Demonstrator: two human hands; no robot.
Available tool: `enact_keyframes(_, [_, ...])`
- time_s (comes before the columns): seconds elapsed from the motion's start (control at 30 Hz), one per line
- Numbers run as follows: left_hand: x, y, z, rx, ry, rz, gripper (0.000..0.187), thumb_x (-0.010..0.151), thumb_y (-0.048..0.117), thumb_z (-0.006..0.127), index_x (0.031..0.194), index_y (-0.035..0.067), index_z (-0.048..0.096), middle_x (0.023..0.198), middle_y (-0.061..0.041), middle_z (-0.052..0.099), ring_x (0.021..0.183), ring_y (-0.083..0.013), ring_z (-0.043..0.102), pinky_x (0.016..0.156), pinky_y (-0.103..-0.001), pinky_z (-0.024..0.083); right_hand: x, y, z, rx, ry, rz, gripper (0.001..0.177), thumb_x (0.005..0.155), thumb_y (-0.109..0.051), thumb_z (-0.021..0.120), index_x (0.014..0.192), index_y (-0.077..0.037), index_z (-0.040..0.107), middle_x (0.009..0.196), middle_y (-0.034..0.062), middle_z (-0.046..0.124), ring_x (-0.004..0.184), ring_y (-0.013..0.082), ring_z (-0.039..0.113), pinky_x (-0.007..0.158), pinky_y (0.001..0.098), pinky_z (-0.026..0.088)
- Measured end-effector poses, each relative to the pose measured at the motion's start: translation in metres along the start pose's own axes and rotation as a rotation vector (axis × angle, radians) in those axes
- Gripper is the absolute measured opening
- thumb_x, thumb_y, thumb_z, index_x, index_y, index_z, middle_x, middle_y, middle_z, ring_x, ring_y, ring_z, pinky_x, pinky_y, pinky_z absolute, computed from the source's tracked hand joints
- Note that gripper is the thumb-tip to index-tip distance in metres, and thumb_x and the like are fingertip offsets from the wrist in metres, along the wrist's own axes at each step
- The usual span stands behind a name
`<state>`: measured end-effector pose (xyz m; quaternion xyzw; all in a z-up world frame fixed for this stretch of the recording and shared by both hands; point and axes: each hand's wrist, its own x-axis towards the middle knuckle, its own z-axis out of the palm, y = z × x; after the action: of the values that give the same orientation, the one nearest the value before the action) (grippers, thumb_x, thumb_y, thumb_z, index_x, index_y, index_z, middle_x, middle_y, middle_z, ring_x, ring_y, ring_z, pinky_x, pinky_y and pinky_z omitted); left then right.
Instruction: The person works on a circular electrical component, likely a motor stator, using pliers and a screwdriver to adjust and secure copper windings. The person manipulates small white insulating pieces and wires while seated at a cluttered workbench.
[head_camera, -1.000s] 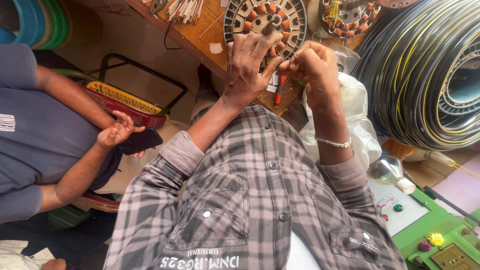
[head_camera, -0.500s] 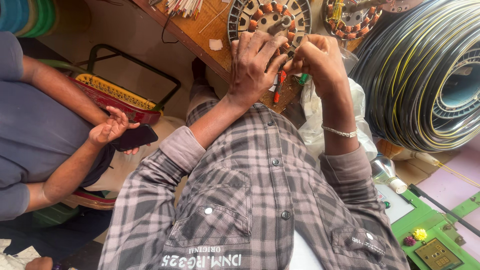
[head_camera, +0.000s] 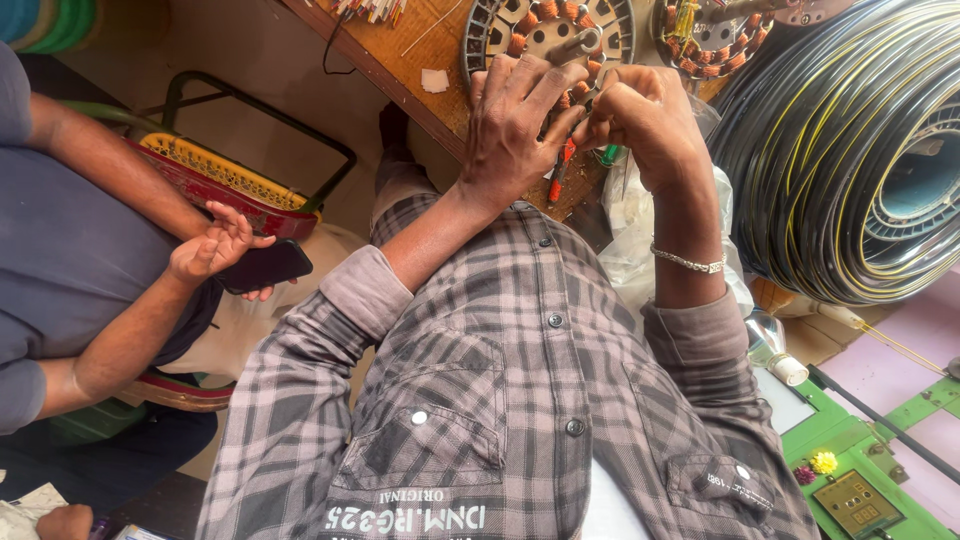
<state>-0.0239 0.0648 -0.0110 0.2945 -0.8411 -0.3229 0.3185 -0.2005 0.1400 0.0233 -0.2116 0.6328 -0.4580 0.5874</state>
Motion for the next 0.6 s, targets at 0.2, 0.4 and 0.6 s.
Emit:
enact_keyframes(0.2, [-0.002,-0.003,0.003,0.017,0.037,0.011,0.019,0.095,0.026,0.081,0.112,0.022,0.073,0.105,0.004,0.061,0.101,-0.0177,0.055,0.09,-0.036,0.041,-0.01,-0.009,0.005,-0.008,0.055,0.005,0.016,0.091,-0.009,0.059,0.08,0.001,0.064,0.074,0.0061,0.064,0.065,0.0127,0.067,0.064,0.0245,0.056])
enact_keyframes(0.4, [-0.002,-0.007,0.004,-0.053,0.071,0.047,0.014,0.093,0.02,0.081,0.106,0.016,0.077,0.105,0.006,0.067,0.097,-0.0167,0.056,0.089,-0.035,0.042,-0.014,-0.003,0.006,-0.087,0.164,-0.07,0.021,0.098,-0.02,0.07,0.09,0.0,0.068,0.073,0.003,0.064,0.059,0.0071,0.056,0.053,0.0207,0.043])
enact_keyframes(0.6, [0.0,-0.005,0.003,-0.048,0.064,0.028,0.015,0.093,0.019,0.081,0.108,0.019,0.076,0.103,0.007,0.068,0.097,-0.0165,0.056,0.089,-0.035,0.041,-0.033,0.003,0.007,-0.292,0.259,-0.274,0.023,0.103,-0.02,0.079,0.096,0.0,0.068,0.083,-0.0011,0.063,0.072,0.0038,0.054,0.065,0.0201,0.043])
